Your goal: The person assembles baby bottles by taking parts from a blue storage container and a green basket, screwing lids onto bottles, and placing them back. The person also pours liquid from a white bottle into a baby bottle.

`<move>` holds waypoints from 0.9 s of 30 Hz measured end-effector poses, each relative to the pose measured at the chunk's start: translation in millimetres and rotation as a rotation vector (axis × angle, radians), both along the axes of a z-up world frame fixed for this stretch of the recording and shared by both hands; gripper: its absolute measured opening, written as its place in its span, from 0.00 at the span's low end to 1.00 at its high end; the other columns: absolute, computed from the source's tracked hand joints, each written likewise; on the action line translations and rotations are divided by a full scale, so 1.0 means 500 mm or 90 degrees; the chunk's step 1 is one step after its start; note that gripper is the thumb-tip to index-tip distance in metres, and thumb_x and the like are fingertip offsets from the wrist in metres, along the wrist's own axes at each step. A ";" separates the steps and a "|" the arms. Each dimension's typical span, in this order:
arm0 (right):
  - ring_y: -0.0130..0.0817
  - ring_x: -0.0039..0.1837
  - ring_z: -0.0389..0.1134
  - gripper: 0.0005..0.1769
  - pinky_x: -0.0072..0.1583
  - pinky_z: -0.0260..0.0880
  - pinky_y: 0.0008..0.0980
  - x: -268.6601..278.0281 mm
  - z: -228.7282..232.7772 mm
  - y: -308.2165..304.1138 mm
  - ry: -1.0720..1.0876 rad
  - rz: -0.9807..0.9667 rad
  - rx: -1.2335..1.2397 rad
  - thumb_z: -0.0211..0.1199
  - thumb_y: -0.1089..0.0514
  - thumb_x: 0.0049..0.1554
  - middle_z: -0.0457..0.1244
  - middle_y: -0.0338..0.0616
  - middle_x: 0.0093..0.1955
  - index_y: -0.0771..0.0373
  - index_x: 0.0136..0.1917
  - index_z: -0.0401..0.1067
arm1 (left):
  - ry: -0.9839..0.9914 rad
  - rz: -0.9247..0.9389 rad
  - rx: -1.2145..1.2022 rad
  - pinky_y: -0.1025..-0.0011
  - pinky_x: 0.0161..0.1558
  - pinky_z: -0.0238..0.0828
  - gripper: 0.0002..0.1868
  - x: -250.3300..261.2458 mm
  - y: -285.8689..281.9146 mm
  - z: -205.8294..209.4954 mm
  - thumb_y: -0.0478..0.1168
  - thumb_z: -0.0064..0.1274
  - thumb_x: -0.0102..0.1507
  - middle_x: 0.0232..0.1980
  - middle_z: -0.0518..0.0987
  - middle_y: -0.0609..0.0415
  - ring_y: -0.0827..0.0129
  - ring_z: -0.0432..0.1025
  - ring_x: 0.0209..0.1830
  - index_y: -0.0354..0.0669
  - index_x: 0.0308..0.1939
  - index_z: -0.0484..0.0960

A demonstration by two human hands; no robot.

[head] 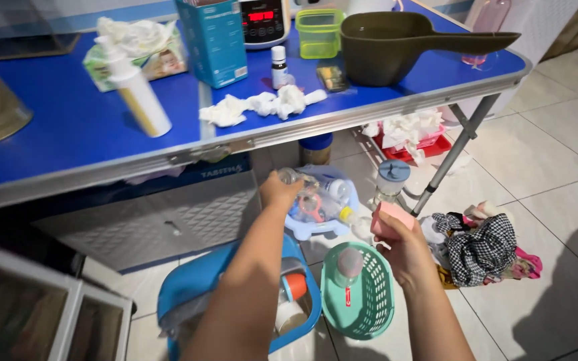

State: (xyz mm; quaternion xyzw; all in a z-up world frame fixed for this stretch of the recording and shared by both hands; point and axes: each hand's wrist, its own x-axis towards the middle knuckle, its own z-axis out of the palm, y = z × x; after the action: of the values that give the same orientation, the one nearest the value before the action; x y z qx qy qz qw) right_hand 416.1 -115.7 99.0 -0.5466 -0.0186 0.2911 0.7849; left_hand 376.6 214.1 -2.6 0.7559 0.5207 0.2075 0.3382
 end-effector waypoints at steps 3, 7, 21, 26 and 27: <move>0.43 0.38 0.64 0.27 0.45 0.54 0.35 0.013 -0.005 0.015 0.001 -0.014 -0.012 0.74 0.55 0.51 0.66 0.50 0.45 0.53 0.57 0.60 | 0.046 -0.019 -0.001 0.54 0.52 0.80 0.47 0.068 0.003 -0.003 0.68 0.69 0.47 0.53 0.84 0.43 0.52 0.79 0.57 0.42 0.61 0.80; 0.41 0.39 0.64 0.27 0.45 0.54 0.36 0.037 -0.021 0.019 0.010 -0.017 -0.026 0.73 0.55 0.52 0.68 0.50 0.50 0.53 0.57 0.59 | 0.107 -0.056 0.009 0.50 0.56 0.80 0.52 0.071 -0.070 0.113 0.62 0.68 0.51 0.60 0.77 0.41 0.48 0.76 0.62 0.47 0.73 0.65; 0.40 0.40 0.64 0.28 0.46 0.56 0.37 0.048 -0.042 0.017 0.004 -0.017 -0.013 0.73 0.54 0.53 0.69 0.51 0.50 0.54 0.58 0.58 | 0.041 -0.167 0.190 0.56 0.60 0.79 0.44 0.073 -0.093 0.136 0.49 0.70 0.55 0.55 0.76 0.43 0.49 0.74 0.63 0.57 0.72 0.64; 0.42 0.39 0.66 0.30 0.46 0.56 0.35 0.035 -0.026 0.020 -0.003 -0.026 -0.017 0.75 0.53 0.51 0.67 0.50 0.43 0.54 0.59 0.60 | 0.003 -0.123 0.146 0.59 0.58 0.79 0.40 0.061 -0.082 0.094 0.44 0.69 0.55 0.54 0.77 0.45 0.50 0.76 0.60 0.58 0.70 0.68; 0.43 0.39 0.67 0.30 0.46 0.57 0.36 0.038 -0.033 0.020 -0.004 -0.030 -0.020 0.76 0.54 0.51 0.67 0.51 0.41 0.54 0.59 0.61 | -0.030 -0.076 0.127 0.60 0.55 0.81 0.37 0.062 -0.075 0.073 0.45 0.71 0.52 0.50 0.78 0.48 0.51 0.79 0.56 0.58 0.64 0.74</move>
State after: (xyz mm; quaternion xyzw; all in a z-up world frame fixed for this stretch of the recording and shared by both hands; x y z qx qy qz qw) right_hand 435.0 -105.8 82.3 -0.5602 -0.0034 0.2711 0.7827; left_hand 407.5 176.9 34.0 0.8103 0.4436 0.2556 0.2852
